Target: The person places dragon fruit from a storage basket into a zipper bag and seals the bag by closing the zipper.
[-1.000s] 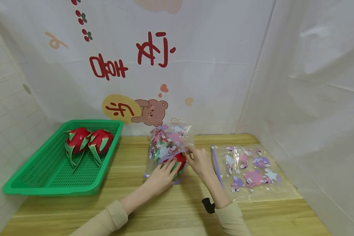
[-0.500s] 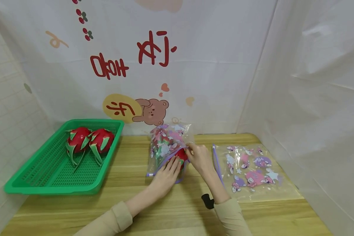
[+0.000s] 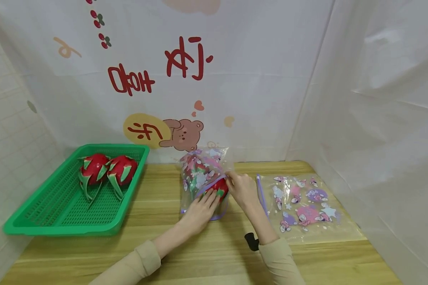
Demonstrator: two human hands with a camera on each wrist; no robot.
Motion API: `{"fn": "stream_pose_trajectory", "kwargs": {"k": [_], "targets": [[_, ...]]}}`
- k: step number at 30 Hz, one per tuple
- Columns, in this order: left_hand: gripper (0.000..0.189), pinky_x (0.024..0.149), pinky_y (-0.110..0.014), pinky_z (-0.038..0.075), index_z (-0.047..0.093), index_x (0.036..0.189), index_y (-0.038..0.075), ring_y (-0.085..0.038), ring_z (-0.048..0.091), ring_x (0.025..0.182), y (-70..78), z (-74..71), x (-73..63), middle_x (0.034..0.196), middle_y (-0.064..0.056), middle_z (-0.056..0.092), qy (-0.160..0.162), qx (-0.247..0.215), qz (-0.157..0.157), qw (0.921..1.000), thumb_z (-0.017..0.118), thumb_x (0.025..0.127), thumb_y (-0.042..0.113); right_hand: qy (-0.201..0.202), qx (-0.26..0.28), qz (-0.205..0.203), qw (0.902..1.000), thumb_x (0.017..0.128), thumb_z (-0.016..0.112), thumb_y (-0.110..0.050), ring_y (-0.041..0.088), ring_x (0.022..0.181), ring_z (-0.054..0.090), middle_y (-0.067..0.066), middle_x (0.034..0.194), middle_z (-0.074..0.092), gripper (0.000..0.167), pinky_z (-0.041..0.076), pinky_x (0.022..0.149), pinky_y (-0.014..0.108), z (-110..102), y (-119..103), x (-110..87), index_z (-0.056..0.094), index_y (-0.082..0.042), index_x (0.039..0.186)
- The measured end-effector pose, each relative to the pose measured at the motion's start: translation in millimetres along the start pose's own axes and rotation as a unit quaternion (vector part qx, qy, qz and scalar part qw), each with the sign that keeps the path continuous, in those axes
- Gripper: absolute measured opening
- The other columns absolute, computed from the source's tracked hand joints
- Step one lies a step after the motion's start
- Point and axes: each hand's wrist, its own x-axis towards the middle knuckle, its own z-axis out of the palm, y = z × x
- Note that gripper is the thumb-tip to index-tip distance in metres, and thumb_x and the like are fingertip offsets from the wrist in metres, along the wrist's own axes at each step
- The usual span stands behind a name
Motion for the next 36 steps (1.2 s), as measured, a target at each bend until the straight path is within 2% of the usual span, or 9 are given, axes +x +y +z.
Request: {"fn": "stream_pose_trajectory", "kwargs": {"k": [1, 5, 7, 12, 16, 24, 29, 32, 36], "targets": [[0.070, 0.096, -0.030, 0.051, 0.046, 0.140, 0.013, -0.019, 0.045, 0.135, -0.3, -0.1, -0.2, 0.144, -0.006, 0.047, -0.004, -0.002, 0.003, 1.0000, 0.075, 0.079, 0.032, 0.001, -0.008, -0.003, 1.0000, 0.083, 0.067, -0.001, 0.008, 0.043, 0.047, 0.015, 0.085, 0.075, 0.013, 0.031, 0.040, 0.017, 0.2, 0.3, 0.1, 0.073, -0.001, 0.094], [0.068, 0.101, -0.032, 0.048, 0.045, 0.142, 0.014, -0.019, 0.039, 0.139, -0.2, 0.4, 0.4, 0.149, -0.006, 0.042, -0.024, -0.010, 0.017, 0.9995, 0.073, 0.082, 0.028, 0.012, -0.049, -0.017, 0.9986, 0.082, 0.070, -0.008, 0.016, 0.049, 0.060, 0.010, 0.077, 0.074, 0.010, 0.039, 0.041, 0.019, 1.3, -0.1, 0.2, 0.074, -0.004, 0.091], [0.069, 0.102, -0.036, 0.048, 0.044, 0.142, 0.015, -0.019, 0.037, 0.141, 0.0, 0.7, 1.5, 0.151, -0.006, 0.039, -0.030, -0.012, 0.017, 0.9993, 0.074, 0.081, 0.028, 0.010, -0.057, -0.019, 0.9981, 0.083, 0.070, -0.009, 0.016, 0.049, 0.061, 0.008, 0.073, 0.073, 0.009, 0.041, 0.042, 0.021, 1.6, -0.8, -0.3, 0.074, -0.005, 0.090], [0.072, 0.098, -0.040, 0.051, 0.043, 0.142, 0.018, -0.021, 0.040, 0.139, 0.8, 1.2, 5.2, 0.151, -0.003, 0.039, -0.025, -0.018, -0.019, 0.9993, 0.076, 0.079, 0.028, 0.011, -0.053, -0.020, 0.9983, 0.083, 0.070, -0.008, 0.016, 0.050, 0.060, 0.006, 0.068, 0.071, 0.007, 0.043, 0.043, 0.023, 1.4, -2.5, -1.4, 0.074, -0.006, 0.088], [0.071, 0.095, -0.036, 0.052, 0.043, 0.141, 0.018, -0.020, 0.048, 0.132, 1.7, 2.2, 5.4, 0.150, -0.003, 0.041, -0.014, -0.025, -0.042, 0.9987, 0.076, 0.079, 0.026, 0.016, -0.050, -0.025, 0.9983, 0.084, 0.069, -0.009, 0.018, 0.051, 0.062, 0.007, 0.069, 0.072, 0.009, 0.046, 0.045, 0.026, 1.2, -3.3, -0.2, 0.075, -0.006, 0.090], [0.080, 0.102, -0.030, 0.047, 0.040, 0.144, 0.014, -0.022, 0.044, 0.135, 2.4, 4.3, -1.1, 0.153, -0.009, 0.035, -0.030, -0.012, -0.011, 0.9994, 0.078, 0.076, 0.032, 0.019, -0.045, -0.029, 0.9984, 0.083, 0.071, -0.010, 0.019, 0.056, 0.066, 0.009, 0.076, 0.074, 0.012, 0.051, 0.049, 0.027, 0.4, -0.7, 2.3, 0.075, -0.004, 0.093], [0.075, 0.103, -0.031, 0.047, 0.041, 0.141, 0.011, -0.023, 0.042, 0.137, 4.9, 6.7, 1.0, 0.152, -0.008, 0.036, -0.019, -0.016, -0.026, 0.9994, 0.078, 0.077, 0.026, 0.032, -0.052, -0.048, 0.9970, 0.082, 0.071, -0.009, 0.018, 0.052, 0.062, 0.007, 0.069, 0.072, 0.009, 0.048, 0.046, 0.028, 1.9, -2.0, 1.8, 0.075, -0.006, 0.091], [0.065, 0.097, -0.029, 0.051, 0.044, 0.138, 0.012, -0.020, 0.043, 0.136, 7.7, 8.0, 3.2, 0.151, -0.005, 0.038, -0.011, -0.020, -0.048, 0.9986, 0.074, 0.081, 0.021, 0.041, -0.054, -0.052, 0.9963, 0.082, 0.071, -0.007, 0.019, 0.051, 0.061, 0.007, 0.067, 0.071, 0.009, 0.047, 0.045, 0.030, 2.9, -2.9, 1.0, 0.075, -0.006, 0.090], [0.056, 0.070, -0.022, 0.056, 0.044, 0.138, 0.016, -0.015, 0.048, 0.130, 10.5, 7.8, 4.2, 0.152, 0.000, 0.037, -0.015, -0.025, -0.076, 0.9967, 0.067, 0.087, 0.019, 0.047, -0.050, -0.055, 0.9961, 0.082, 0.070, -0.006, 0.019, 0.050, 0.061, 0.007, 0.068, 0.072, 0.009, 0.046, 0.045, 0.029, 3.2, -4.3, 1.1, 0.075, -0.006, 0.090]]}}
